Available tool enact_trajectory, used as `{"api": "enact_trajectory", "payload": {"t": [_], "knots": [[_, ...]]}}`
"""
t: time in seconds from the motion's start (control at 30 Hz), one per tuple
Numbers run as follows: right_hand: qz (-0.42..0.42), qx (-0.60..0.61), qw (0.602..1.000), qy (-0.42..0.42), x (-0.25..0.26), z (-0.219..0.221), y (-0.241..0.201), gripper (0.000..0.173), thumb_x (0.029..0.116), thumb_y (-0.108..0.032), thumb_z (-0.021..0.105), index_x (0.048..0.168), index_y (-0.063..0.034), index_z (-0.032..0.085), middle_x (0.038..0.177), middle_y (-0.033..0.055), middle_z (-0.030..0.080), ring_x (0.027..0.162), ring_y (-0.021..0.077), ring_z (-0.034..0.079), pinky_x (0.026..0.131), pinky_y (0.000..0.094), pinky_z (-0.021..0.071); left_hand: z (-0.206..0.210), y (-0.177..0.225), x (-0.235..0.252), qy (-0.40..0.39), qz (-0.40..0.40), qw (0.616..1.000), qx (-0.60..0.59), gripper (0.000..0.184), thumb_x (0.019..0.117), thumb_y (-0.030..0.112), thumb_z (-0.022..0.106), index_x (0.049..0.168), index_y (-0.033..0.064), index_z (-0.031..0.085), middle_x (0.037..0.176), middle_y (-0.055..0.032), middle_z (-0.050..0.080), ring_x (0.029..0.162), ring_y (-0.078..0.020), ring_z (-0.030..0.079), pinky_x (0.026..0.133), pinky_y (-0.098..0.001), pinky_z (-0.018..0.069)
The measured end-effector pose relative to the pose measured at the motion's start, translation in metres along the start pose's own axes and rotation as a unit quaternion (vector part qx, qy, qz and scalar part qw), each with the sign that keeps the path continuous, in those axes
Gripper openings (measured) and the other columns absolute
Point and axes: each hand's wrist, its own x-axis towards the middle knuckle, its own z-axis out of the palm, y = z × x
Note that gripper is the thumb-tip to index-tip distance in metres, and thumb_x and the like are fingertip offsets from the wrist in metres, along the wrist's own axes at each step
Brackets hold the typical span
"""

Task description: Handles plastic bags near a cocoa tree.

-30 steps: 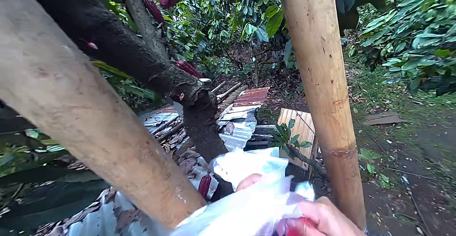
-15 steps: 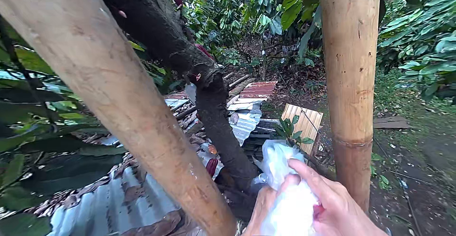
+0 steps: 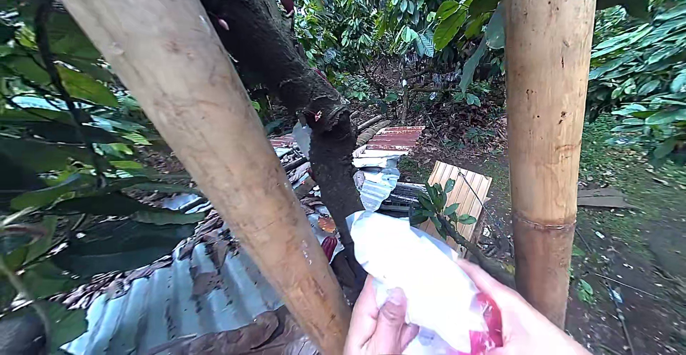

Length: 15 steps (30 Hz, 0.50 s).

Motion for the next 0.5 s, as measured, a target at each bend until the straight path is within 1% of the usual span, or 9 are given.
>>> {"api": "enact_trajectory", "payload": {"t": [0.07,0.1,0.17,0.23,0.3,0.33,0.4,0.43,0.5], "knots": [[-0.016,-0.017,1.000,0.001,0.001,0.012,-0.006,0.082,0.0731,-0.033,0.087,0.133,0.0104,0.051,0.113,0.0074,0.071,0.104,0.0010,0.065,0.096,0.0227,0.0534,-0.003,0.000,0.003,-0.124,-0.026,0.990,0.056,0.039,0.1092,0.033,0.042,0.140,0.0114,0.052,0.109,0.0078,0.074,0.097,0.0048,0.068,0.088,-0.0192,0.0581],[-0.059,-0.009,0.998,0.018,0.002,0.013,-0.007,0.063,0.0776,-0.021,0.083,0.124,0.0110,0.057,0.109,0.0064,0.071,0.102,-0.0012,0.065,0.095,0.0194,0.0525,-0.004,-0.005,0.007,-0.193,-0.012,0.974,0.114,0.051,0.1111,0.033,0.039,0.149,-0.0020,0.043,0.109,-0.0043,0.072,0.097,0.0015,0.067,0.091,-0.0218,0.0558],[-0.133,0.067,0.989,0.022,0.011,0.008,0.004,0.032,0.0833,-0.010,0.081,0.111,-0.0011,0.067,0.100,-0.0023,0.075,0.096,-0.0008,0.068,0.089,0.0213,0.0580,-0.003,-0.015,0.009,-0.250,0.027,0.942,0.223,0.055,0.1096,0.028,0.042,0.149,-0.0098,0.037,0.093,-0.0151,0.071,0.086,-0.0075,0.069,0.081,-0.0272,0.0569],[-0.161,0.135,0.978,0.015,0.018,0.005,0.010,0.015,0.0890,-0.005,0.075,0.103,-0.0110,0.075,0.097,-0.0081,0.076,0.092,-0.0018,0.069,0.086,0.0217,0.0591,-0.008,-0.017,0.009,-0.243,0.030,0.936,0.252,0.068,0.1074,0.036,0.050,0.157,-0.0037,0.026,0.094,-0.0141,0.071,0.083,-0.0082,0.069,0.078,-0.0276,0.0579],[-0.159,0.161,0.974,0.031,0.018,0.004,0.012,0.013,0.0949,-0.008,0.068,0.098,-0.0171,0.076,0.093,-0.0116,0.075,0.088,-0.0046,0.068,0.082,0.0187,0.0577,-0.015,-0.016,0.006,-0.246,0.006,0.943,0.222,0.095,0.0987,0.035,0.068,0.163,0.0068,0.004,0.120,-0.0119,0.069,0.102,-0.0060,0.070,0.091,-0.0277,0.0593],[-0.163,0.161,0.973,0.039,0.019,0.002,0.014,0.013,0.0967,-0.010,0.066,0.097,-0.0181,0.076,0.092,-0.0119,0.074,0.087,-0.0049,0.067,0.081,0.0180,0.0574,-0.017,-0.017,0.003,-0.235,-0.003,0.947,0.221,0.104,0.0944,0.030,0.074,0.164,0.0119,-0.001,0.122,-0.0098,0.069,0.098,-0.0048,0.070,0.087,-0.0263,0.0600],[-0.190,0.127,0.973,0.037,0.022,-0.008,0.014,0.013,0.0991,-0.012,0.063,0.098,-0.0166,0.075,0.092,-0.0108,0.074,0.087,-0.0045,0.067,0.081,0.0180,0.0572,-0.021,-0.013,-0.004,-0.170,-0.007,0.951,0.259,0.109,0.0868,0.020,0.080,0.164,0.0081,0.005,0.119,-0.0065,0.069,0.064,0.0003,0.058,0.057,-0.0197,0.0521],[-0.204,0.095,0.974,0.025,0.024,-0.012,0.013,0.014,0.0997,-0.012,0.061,0.097,-0.0139,0.074,0.091,-0.0094,0.073,0.088,-0.0042,0.067,0.081,0.0185,0.0571,-0.025,-0.007,-0.006,-0.131,0.001,0.948,0.291,0.107,0.0848,0.021,0.081,0.164,0.0084,0.010,0.131,-0.0056,0.066,0.055,0.0021,0.050,0.049,-0.0180,0.0455],[-0.220,0.038,0.975,0.001,0.026,-0.015,0.007,0.016,0.0990,-0.008,0.056,0.095,-0.0055,0.071,0.091,-0.0046,0.072,0.089,-0.0027,0.066,0.082,0.0196,0.0564,-0.032,0.012,-0.004,-0.084,0.042,0.927,0.363,0.109,0.0827,0.036,0.084,0.163,0.0143,0.013,0.150,-0.0051,0.053,0.063,0.0033,0.054,0.052,-0.0159,0.0470]]}}
